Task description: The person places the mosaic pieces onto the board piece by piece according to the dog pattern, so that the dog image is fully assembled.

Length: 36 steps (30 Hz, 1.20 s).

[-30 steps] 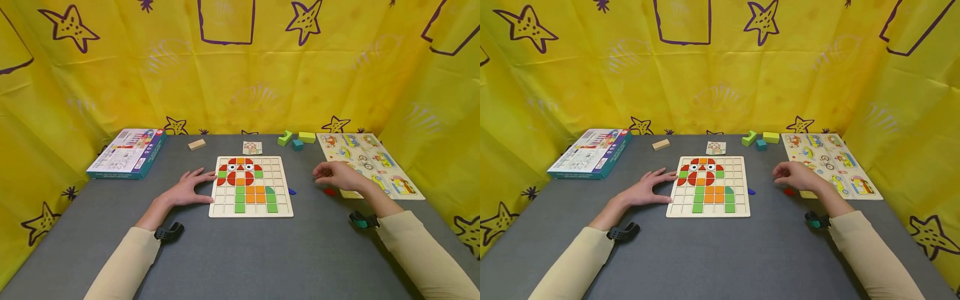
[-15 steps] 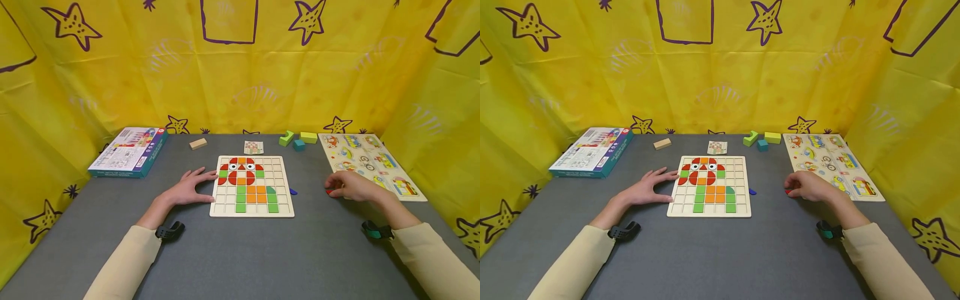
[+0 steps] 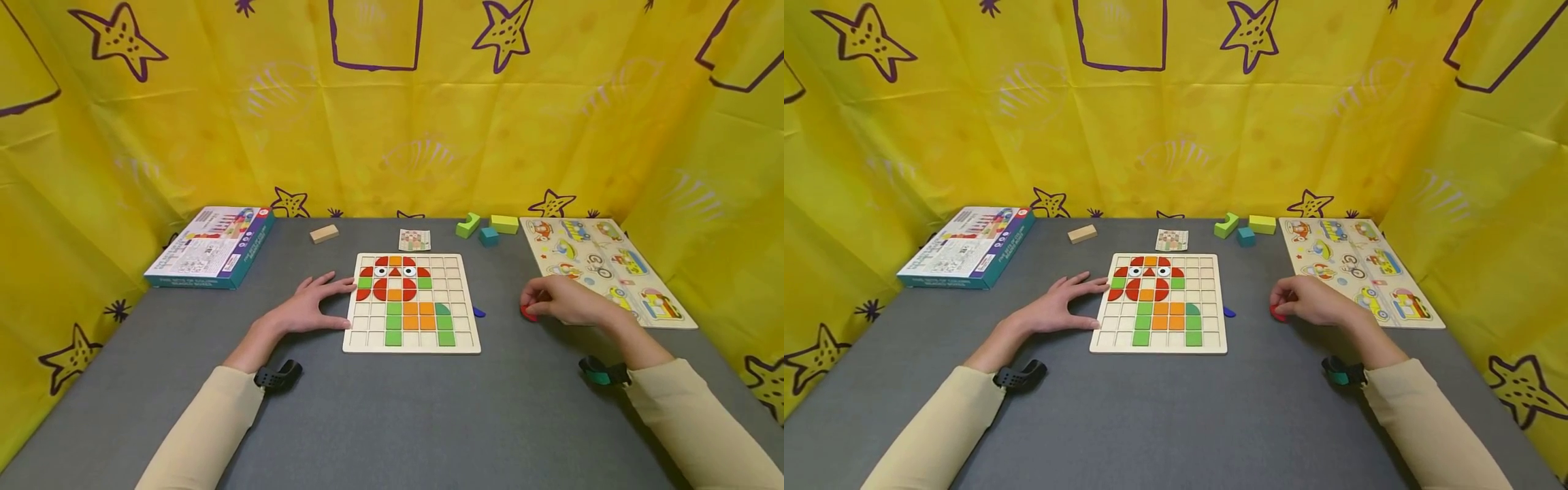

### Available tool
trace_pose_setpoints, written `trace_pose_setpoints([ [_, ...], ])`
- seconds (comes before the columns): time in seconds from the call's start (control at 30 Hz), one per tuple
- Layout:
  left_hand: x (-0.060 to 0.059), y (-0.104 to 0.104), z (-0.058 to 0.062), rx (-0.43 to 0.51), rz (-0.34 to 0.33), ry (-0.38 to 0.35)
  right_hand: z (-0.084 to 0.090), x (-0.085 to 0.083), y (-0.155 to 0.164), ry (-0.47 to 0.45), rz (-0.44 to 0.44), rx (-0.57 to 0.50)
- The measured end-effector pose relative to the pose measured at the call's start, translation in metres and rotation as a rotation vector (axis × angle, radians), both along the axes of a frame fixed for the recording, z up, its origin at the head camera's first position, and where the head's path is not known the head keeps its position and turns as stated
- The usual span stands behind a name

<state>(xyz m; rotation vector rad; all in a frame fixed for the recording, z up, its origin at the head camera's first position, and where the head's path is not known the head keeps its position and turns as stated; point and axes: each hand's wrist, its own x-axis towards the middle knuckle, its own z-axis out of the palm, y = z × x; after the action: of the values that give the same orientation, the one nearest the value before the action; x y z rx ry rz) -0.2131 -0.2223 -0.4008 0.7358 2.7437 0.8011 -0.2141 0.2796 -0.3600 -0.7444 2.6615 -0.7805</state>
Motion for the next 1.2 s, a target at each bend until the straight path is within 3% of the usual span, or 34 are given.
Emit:
trace_pose_setpoints([
  [0.4,-0.003,0.001,-0.002,-0.005,-0.019,0.022,-0.006,-0.023,-0.079,-0.023,0.012,-0.159],
  [0.8,-0.002,-0.001,0.001,-0.002,-0.012,0.013,-0.014,-0.046,-0.135,-0.033,0.002,-0.173],
  [1.2,-0.001,0.000,0.000,0.006,-0.010,0.000,-0.012,-0.051,-0.155,-0.013,0.052,-0.109],
])
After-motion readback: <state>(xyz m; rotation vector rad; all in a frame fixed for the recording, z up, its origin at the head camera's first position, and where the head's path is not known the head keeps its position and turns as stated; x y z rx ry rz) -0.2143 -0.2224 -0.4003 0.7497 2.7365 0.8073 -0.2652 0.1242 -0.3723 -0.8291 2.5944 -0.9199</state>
